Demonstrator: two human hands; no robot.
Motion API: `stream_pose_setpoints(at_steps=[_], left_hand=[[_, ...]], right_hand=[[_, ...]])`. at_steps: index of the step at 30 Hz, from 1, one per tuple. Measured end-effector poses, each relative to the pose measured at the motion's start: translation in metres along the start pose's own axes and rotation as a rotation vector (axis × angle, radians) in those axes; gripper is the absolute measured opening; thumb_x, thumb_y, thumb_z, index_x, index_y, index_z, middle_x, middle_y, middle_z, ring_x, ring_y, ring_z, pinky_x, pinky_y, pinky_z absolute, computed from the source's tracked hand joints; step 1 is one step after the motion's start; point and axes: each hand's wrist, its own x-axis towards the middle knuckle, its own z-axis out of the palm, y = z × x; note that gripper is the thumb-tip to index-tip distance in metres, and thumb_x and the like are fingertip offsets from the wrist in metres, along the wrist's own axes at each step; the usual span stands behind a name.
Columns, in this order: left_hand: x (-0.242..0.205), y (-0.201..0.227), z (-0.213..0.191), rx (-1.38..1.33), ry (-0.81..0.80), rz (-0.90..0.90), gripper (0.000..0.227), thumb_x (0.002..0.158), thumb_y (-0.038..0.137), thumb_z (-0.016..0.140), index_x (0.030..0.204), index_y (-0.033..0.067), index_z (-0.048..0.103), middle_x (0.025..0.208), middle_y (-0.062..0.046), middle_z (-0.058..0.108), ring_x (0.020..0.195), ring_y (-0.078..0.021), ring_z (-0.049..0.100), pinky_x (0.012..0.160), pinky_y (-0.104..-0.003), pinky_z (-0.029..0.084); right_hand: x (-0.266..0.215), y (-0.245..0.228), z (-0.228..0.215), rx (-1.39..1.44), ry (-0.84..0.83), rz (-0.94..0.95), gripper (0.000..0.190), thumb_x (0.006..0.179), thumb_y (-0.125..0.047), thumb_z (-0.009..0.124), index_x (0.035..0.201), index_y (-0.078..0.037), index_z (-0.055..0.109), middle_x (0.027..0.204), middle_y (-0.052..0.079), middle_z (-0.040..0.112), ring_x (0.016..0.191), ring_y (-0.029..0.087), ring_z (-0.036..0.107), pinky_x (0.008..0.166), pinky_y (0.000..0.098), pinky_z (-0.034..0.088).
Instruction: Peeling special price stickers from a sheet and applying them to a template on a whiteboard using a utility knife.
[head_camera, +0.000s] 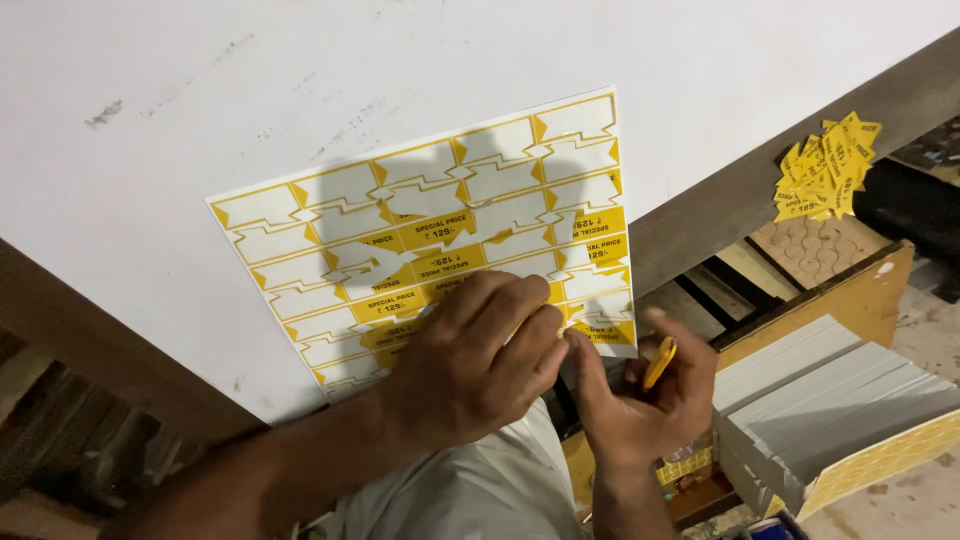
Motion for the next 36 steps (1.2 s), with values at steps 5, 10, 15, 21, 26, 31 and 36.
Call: stream_pose_setpoints(at_steps=[5,10,15,21,26,31,36], left_hand=[[-0.003,0.000,0.000,-0.067,0.014,-0.060,0.048,0.090,0.008,0.080,0.130,-0.0029,0.056,0.120,-0.016,0.059,0.108,-0.0322,0.060,0.095,-0.042,0.054],[-0.009,-0.001,0.001,-0.093,0.023,-0.107,0.050,0.093,0.005,0.079,0.136,-0.0012,0.054,0.124,-0.013,0.059,0.110,-0.0296,0.062,0.098,-0.040,0.055],[-0.004,-0.002,-0.007,-0.150,-0.026,-0.078,0.064,0.085,0.004,0.077,0.142,-0.0057,0.048,0.129,-0.017,0.059,0.115,-0.0337,0.060,0.102,-0.044,0.052],[-0.013,-0.005,-0.007,-0.190,-0.040,-0.100,0.062,0.090,0.003,0.073,0.145,-0.0054,0.047,0.132,-0.017,0.058,0.120,-0.0346,0.060,0.108,-0.044,0.050],[-0.016,-0.007,-0.006,-0.132,-0.014,-0.064,0.061,0.091,0.007,0.073,0.144,-0.0060,0.047,0.131,-0.017,0.060,0.121,-0.0332,0.058,0.109,-0.043,0.049],[-0.017,-0.007,-0.005,-0.081,-0.029,-0.063,0.060,0.092,0.008,0.078,0.143,-0.0071,0.050,0.123,-0.015,0.062,0.116,-0.0317,0.057,0.105,-0.041,0.049],[-0.016,-0.006,-0.007,-0.115,0.018,-0.094,0.060,0.085,0.006,0.079,0.138,-0.0043,0.053,0.124,-0.015,0.062,0.116,-0.0321,0.058,0.104,-0.042,0.051]], right_hand=[[0.010,-0.004,-0.020,-0.287,0.000,-0.244,0.031,0.080,-0.002,0.091,0.102,-0.004,0.070,0.086,0.002,0.061,0.065,0.009,0.052,0.057,0.0206,0.038],[0.036,-0.007,-0.032,-0.173,0.042,-0.337,0.017,0.094,0.002,0.087,0.101,-0.004,0.072,0.098,0.009,0.068,0.073,0.015,0.061,0.063,0.0212,0.047],[0.081,-0.043,-0.018,-0.099,-0.554,-0.468,0.043,0.062,0.000,0.074,0.105,-0.005,0.076,0.112,0.016,0.071,0.077,0.018,0.069,0.065,0.0288,0.053],[0.093,-0.039,-0.011,-0.198,-0.723,-0.621,0.041,0.060,-0.004,0.072,0.101,-0.006,0.078,0.109,0.011,0.073,0.070,0.018,0.069,0.061,0.0310,0.052],[0.093,-0.044,-0.003,-0.142,-0.708,-0.634,0.036,0.064,-0.007,0.070,0.100,-0.005,0.076,0.106,0.009,0.073,0.077,0.020,0.072,0.066,0.0308,0.054],[0.094,-0.045,0.000,-0.107,-0.677,-0.637,0.029,0.069,-0.011,0.073,0.097,-0.003,0.076,0.101,0.009,0.073,0.075,0.019,0.072,0.065,0.0301,0.054],[0.093,-0.037,0.002,-0.049,-0.635,-0.672,0.028,0.067,-0.016,0.069,0.093,-0.006,0.076,0.099,0.009,0.074,0.069,0.018,0.071,0.061,0.0289,0.052]])
